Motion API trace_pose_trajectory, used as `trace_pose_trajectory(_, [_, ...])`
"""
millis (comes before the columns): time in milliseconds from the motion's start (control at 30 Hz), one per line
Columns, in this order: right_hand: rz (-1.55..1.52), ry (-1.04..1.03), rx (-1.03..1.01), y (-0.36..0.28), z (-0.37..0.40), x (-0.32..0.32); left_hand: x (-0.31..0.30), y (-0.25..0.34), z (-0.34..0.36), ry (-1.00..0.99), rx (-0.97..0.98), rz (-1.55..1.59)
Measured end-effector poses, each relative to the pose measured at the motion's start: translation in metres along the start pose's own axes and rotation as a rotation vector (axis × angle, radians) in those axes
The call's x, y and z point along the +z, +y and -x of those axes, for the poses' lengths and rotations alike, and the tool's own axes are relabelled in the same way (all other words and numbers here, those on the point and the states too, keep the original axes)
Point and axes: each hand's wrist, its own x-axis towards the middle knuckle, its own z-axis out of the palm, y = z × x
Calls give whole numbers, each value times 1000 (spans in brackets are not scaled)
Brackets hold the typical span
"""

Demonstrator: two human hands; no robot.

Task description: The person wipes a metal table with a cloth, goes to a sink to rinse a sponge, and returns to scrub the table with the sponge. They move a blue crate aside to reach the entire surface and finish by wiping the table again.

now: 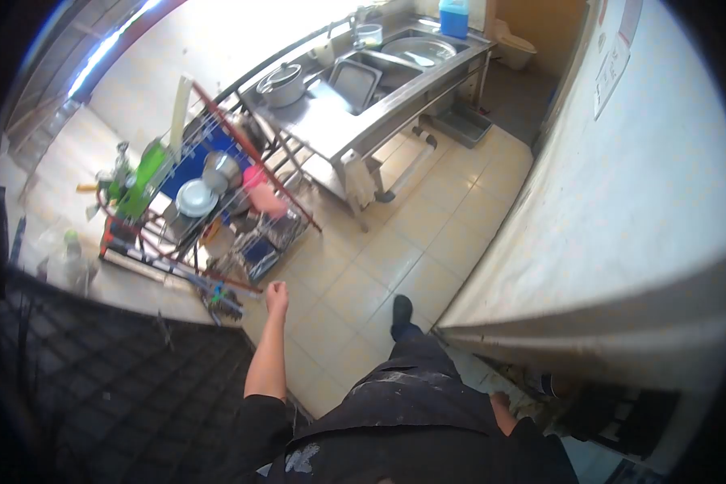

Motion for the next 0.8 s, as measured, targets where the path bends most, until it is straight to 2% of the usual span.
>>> trace_pose_trajectory(33, [19, -166, 353, -11, 6, -12, 14, 26, -29, -18, 24, 1])
trace_pose_trajectory(100, [5, -176, 466, -34, -38, -19, 52, 80, -77, 20, 74, 104])
trace_pose_trajectory(167, [-11, -125, 518, -94, -91, -63, 115, 85, -125, -124, 38, -41])
trace_pose_trajectory(233, [-29, -53, 532, -153, -160, -115, 167, 86, -142, -367, -27, -42])
trace_pose_trajectory(333, [-72, 79, 487, -240, -273, -196, 234, 104, -152, -447, -49, 115])
trace_pose_trajectory(467, [-185, 221, 355, -355, -403, -310, 256, 208, -156, -654, -29, 204])
trace_pose_trajectory(500, [-211, 237, 311, -382, -431, -332, 266, 238, -170, -657, -30, 225])
trace_pose_trajectory(633, [-236, 215, 212, -451, -526, -382, 311, 364, -254, -651, 182, 486])
trace_pose_trajectory(700, [-191, 161, 238, -461, -559, -388, 340, 416, -313, -609, 310, 565])
trace_pose_trajectory(800, [-112, 38, 366, -454, -587, -389, 368, 489, -399, -502, 376, 655])
